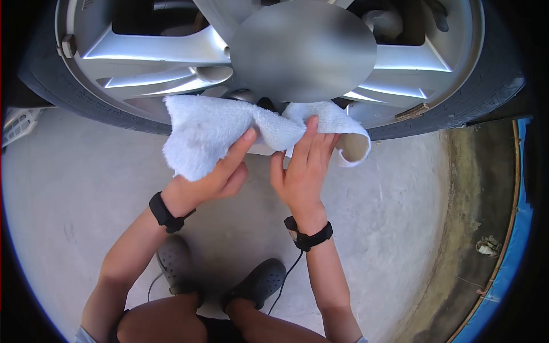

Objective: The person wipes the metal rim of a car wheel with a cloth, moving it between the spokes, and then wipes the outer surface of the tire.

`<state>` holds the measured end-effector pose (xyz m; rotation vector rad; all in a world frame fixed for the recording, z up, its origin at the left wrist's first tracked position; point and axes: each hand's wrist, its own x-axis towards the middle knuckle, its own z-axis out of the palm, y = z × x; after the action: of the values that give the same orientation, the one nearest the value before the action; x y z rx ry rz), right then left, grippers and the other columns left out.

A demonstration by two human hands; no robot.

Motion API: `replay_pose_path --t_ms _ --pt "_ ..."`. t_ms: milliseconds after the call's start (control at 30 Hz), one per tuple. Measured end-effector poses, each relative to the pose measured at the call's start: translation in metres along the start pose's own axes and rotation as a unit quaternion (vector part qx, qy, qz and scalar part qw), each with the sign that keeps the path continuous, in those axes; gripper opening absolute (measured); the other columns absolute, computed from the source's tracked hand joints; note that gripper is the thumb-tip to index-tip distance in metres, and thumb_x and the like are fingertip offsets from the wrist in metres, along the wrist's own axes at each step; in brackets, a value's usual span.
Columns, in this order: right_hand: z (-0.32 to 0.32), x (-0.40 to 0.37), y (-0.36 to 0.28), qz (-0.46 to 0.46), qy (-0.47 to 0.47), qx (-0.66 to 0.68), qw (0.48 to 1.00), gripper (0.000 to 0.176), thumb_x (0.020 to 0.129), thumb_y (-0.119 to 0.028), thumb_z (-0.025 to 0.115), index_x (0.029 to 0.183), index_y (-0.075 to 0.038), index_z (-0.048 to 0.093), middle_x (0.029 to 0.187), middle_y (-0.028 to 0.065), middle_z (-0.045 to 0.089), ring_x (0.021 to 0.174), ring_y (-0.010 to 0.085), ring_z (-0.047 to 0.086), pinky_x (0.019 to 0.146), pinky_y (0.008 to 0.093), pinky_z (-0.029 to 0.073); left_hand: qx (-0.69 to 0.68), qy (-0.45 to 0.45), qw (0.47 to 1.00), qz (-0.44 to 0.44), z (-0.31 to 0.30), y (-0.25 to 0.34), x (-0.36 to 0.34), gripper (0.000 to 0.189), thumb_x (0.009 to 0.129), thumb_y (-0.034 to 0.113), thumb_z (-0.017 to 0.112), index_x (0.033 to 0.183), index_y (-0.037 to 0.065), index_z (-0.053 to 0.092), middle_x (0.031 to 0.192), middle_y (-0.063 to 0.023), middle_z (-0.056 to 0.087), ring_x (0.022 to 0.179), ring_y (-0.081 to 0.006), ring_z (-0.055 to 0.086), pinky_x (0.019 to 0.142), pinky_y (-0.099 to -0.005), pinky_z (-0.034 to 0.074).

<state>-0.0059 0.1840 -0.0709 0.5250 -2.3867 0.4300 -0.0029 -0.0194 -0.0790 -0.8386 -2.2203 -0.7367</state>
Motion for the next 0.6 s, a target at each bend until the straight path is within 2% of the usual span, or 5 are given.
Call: replay_pose_path --t_ms 200,267,400,500,600 --pt "0.002 0.028 0.003 0.031 0.031 0.01 0.999 0.069 0.083 -0.006 0.062 0.147 0.006 0.038 0.137 0.027 0.049 0.128 0.0506 0.045 0.109 0.0636 0.032 0.066 -0.054 0.996 0.027 -0.013 0.0 0.055 0.074 0.082 0.022 0.066 0.153 0.016 0.044 0.126 -0.0078 0.062 0.11 -0.0289 0.061 0.092 -0.0432 0.049" --pt "0.024 0.006 0.008 0.027 -0.04 -0.017 0.999 0.067 0.084 -0.01 0.064 0.145 0.006 0.04 0.14 0.0293 0.045 0.131 0.0518 0.042 0.109 0.0597 0.033 0.041 -0.123 0.991 -0.032 0.014 -0.016 0.044 0.049 0.083 0.023 0.066 0.13 0.011 0.063 0.11 -0.0107 0.067 0.095 -0.0311 0.066 0.083 -0.0445 0.053" --pt "0.042 -0.026 0.018 0.053 -0.159 -0.006 0.986 0.065 0.084 -0.011 0.066 0.143 0.007 0.044 0.143 0.0278 0.044 0.132 0.0511 0.04 0.108 0.0553 0.036 0.035 -0.365 0.91 -0.192 0.037 -0.027 -0.008 0.026 0.08 0.022 0.069 0.103 0.01 0.071 0.093 -0.0099 0.07 0.078 -0.0302 0.068 0.07 -0.0452 0.054" --pt "0.035 -0.033 0.012 0.082 -0.048 -0.056 0.994 0.068 0.084 -0.01 0.065 0.145 0.009 0.04 0.142 0.029 0.044 0.133 0.0522 0.04 0.109 0.0573 0.034 0.054 -0.403 0.908 -0.105 0.04 -0.032 -0.012 0.029 0.08 0.024 0.071 0.105 0.012 0.072 0.098 -0.0102 0.07 0.085 -0.0295 0.069 0.072 -0.0428 0.054" --pt "0.022 -0.02 0.013 0.076 -0.008 -0.075 0.994 0.076 0.086 -0.01 0.064 0.15 0.011 0.029 0.145 0.0349 0.037 0.135 0.055 0.034 0.112 0.0605 0.03 -0.029 -0.194 0.977 -0.087 0.042 -0.021 -0.003 0.048 0.082 0.021 0.069 0.13 0.015 0.065 0.127 -0.0156 0.061 0.115 -0.0349 0.06 0.093 -0.0469 0.05"
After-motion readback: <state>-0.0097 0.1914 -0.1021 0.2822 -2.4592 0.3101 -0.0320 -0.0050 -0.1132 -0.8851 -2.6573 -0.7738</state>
